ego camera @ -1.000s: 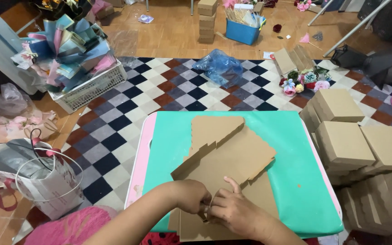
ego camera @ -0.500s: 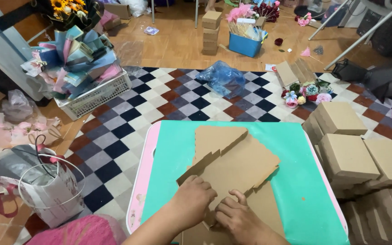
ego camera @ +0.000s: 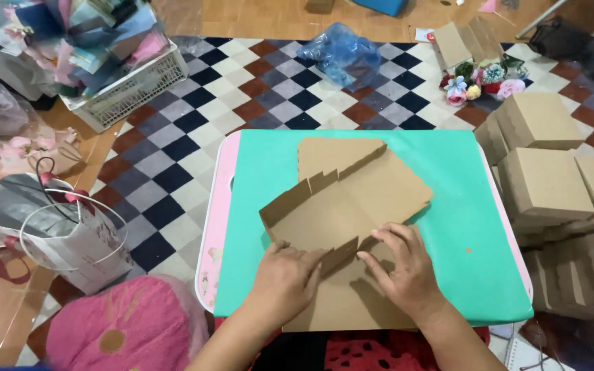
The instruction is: Assembling a cardboard box by folding and tucking flaps from a flat template.
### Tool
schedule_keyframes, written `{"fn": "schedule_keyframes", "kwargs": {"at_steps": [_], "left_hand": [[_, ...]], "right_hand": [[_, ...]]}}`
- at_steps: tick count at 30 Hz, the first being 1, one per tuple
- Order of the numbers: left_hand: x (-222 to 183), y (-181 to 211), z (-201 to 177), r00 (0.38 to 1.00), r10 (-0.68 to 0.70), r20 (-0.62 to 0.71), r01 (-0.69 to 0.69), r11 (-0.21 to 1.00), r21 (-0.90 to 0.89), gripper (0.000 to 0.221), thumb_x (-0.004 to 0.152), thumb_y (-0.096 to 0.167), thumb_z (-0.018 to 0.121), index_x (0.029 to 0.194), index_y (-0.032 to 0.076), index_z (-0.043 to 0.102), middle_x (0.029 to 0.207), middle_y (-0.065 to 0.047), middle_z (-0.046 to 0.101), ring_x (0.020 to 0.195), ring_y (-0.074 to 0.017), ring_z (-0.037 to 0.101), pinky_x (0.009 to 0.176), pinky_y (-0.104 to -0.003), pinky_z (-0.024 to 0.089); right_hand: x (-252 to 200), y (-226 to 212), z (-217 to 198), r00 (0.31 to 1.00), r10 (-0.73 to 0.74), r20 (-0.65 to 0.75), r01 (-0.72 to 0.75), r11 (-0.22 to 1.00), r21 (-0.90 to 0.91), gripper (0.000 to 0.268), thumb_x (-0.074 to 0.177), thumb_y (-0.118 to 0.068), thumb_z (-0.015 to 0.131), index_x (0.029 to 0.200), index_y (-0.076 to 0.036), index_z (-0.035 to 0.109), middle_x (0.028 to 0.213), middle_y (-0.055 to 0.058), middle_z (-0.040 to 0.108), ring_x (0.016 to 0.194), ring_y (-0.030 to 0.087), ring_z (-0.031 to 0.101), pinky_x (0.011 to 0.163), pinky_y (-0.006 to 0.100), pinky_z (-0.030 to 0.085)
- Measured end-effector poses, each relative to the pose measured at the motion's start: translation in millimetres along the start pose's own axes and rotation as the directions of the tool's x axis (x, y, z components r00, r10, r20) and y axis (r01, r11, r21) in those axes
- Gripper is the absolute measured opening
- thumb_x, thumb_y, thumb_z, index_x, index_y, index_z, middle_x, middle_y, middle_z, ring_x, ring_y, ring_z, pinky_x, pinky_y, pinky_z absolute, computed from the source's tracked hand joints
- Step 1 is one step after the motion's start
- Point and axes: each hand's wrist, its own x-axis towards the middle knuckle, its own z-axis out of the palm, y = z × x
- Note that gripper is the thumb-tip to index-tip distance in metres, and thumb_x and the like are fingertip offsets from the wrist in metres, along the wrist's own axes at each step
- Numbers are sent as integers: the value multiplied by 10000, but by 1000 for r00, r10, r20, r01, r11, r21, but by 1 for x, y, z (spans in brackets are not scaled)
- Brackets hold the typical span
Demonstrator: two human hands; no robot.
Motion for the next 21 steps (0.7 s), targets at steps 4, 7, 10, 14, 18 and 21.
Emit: {"fn": "schedule_keyframes", "kwargs": {"at_steps": [4, 7, 10, 14, 18, 21], "left_hand": [[10, 6, -15, 982, -184, 49, 188, 978, -90, 259, 926, 150, 576, 1128, 149, 738, 708, -78, 714, 672, -327, 654, 721, -433, 447], [5, 9, -16, 957, -281, -75, 263, 946, -190, 269, 944, 150, 600, 1190, 143, 708, 924, -10, 784, 813, -291, 709, 757, -440, 469], [5, 15, -24, 934, -354, -53, 327, 905, -271, 257, 963, 181, 580, 1197, 133, 673, 972, -40, 779, 874, -293, 720, 817, -434, 476], [1, 31, -24, 967, -245, -65, 222, 943, -247, 223, 952, 136, 573, 1151, 103, 669, 918, -61, 758, 783, -321, 695, 692, -460, 485], [-8, 52, -8, 994, -94, -55, 87, 989, -122, 262, 966, 150, 592, 1212, 85, 654, 807, -73, 684, 704, -307, 661, 573, -445, 487], [-2, 56, -19, 998, 17, -55, -28, 980, -197, 320, 986, 218, 649, 1230, 10, 639, 886, -126, 702, 763, -330, 665, 663, -438, 515]], "right_hand": [[-9, 1, 3, 996, 86, -7, -85, 993, 86, 322, 941, -140, 728, 1216, -33, 599, 1103, 129, 620, 844, 195, 606, 866, 337, 549], [-11, 0, 8, 986, 160, 37, -164, 967, 197, 325, 946, -101, 709, 1241, -40, 588, 981, 90, 611, 801, 174, 597, 750, 300, 542], [-8, -3, 12, 967, 241, 83, -255, 918, 304, 338, 936, -94, 705, 1244, -31, 583, 1041, 106, 642, 775, 170, 635, 774, 284, 572], [2, -9, 13, 796, 525, 302, -606, 693, 391, 423, 912, -237, 700, 1294, -76, 615, 1068, 73, 729, 836, 155, 747, 772, 277, 622], [-5, 0, 25, 651, 622, 435, -759, 520, 392, 466, 891, -270, 717, 1315, -109, 613, 1035, 70, 728, 817, 137, 727, 699, 282, 629], [-4, -1, 19, 641, 632, 436, -765, 570, 300, 431, 871, -292, 734, 1255, -112, 658, 1047, 60, 752, 848, 142, 717, 744, 284, 620]]}}
